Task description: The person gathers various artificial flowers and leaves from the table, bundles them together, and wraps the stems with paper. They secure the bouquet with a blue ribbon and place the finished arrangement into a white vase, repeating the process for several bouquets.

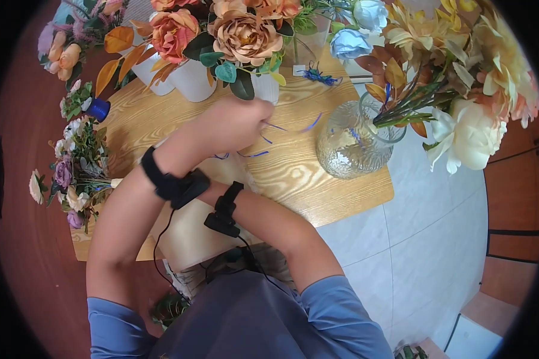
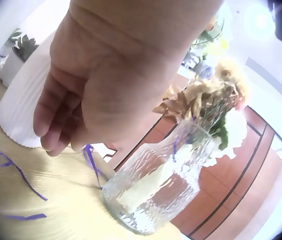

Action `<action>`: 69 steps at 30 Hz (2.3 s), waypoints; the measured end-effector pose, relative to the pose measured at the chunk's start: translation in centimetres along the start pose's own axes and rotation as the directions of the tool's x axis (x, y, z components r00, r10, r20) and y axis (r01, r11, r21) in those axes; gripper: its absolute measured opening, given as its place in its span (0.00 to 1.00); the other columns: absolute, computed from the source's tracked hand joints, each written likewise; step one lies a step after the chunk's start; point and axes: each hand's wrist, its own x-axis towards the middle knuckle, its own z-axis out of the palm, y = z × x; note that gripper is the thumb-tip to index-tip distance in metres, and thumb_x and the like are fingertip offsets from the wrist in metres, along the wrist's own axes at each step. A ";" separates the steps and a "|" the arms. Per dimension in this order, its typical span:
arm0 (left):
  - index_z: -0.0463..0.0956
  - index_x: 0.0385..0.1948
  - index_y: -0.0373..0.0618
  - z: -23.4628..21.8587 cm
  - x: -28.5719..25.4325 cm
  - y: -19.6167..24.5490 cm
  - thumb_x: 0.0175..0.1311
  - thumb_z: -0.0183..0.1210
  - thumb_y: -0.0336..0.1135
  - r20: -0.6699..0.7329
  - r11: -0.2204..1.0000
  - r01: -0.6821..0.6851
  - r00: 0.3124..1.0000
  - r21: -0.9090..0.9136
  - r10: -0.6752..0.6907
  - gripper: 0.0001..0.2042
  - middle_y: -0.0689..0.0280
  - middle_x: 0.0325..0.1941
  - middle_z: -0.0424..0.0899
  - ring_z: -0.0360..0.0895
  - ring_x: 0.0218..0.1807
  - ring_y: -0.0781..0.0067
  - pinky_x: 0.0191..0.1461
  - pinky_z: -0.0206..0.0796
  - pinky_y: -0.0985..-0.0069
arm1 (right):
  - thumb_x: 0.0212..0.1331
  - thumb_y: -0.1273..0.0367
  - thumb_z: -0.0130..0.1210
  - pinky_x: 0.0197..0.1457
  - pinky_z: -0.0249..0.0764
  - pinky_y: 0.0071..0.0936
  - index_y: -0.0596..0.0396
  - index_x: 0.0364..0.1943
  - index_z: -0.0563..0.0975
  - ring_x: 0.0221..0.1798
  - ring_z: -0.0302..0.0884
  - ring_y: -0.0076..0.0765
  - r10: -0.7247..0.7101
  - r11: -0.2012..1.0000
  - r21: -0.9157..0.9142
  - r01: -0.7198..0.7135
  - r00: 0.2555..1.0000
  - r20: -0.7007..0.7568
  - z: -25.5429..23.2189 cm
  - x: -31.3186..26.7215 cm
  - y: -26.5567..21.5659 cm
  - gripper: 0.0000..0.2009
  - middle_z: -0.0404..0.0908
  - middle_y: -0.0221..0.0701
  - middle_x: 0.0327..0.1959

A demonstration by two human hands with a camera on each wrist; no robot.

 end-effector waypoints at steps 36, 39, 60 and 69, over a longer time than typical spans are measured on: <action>0.79 0.36 0.38 -4.9 -35.6 -7.4 0.62 0.58 0.27 -0.365 0.223 -0.302 0.584 -0.927 -0.725 0.04 0.65 0.26 0.83 0.65 0.18 0.90 0.20 0.53 0.90 | 0.68 0.48 0.44 0.14 0.44 0.16 0.46 0.24 0.62 0.14 0.48 0.14 0.141 0.932 -0.280 -0.231 0.940 -0.310 7.6 5.0 -5.4 0.21 0.56 0.17 0.15; 0.79 0.36 0.40 -5.2 -33.8 -6.6 0.62 0.60 0.29 -0.368 0.264 -0.256 0.644 -0.930 -0.670 0.05 0.66 0.25 0.82 0.64 0.17 0.90 0.19 0.52 0.89 | 0.68 0.49 0.44 0.14 0.44 0.16 0.46 0.24 0.62 0.14 0.48 0.14 0.147 0.935 -0.269 -0.231 0.943 -0.297 7.9 5.1 -5.1 0.21 0.56 0.17 0.15; 0.75 0.38 0.37 -2.9 -29.9 -8.0 0.65 0.53 0.25 -0.199 -0.110 -0.386 0.676 -0.916 -0.709 0.04 0.73 0.22 0.74 0.55 0.10 0.92 0.11 0.44 0.90 | 0.67 0.48 0.45 0.14 0.47 0.17 0.47 0.30 0.68 0.13 0.52 0.14 0.269 0.935 -0.195 -0.296 0.951 -0.153 8.4 4.7 -4.0 0.19 0.58 0.17 0.14; 0.74 0.35 0.38 -0.8 -29.5 -8.7 0.64 0.54 0.25 -0.279 0.012 -0.416 0.586 -0.909 -0.761 0.02 0.73 0.20 0.74 0.54 0.10 0.91 0.11 0.45 0.88 | 0.69 0.50 0.44 0.18 0.53 0.17 0.54 0.31 0.72 0.15 0.56 0.17 0.305 0.909 -0.265 -0.321 0.947 -0.102 8.4 3.7 -4.5 0.21 0.63 0.20 0.14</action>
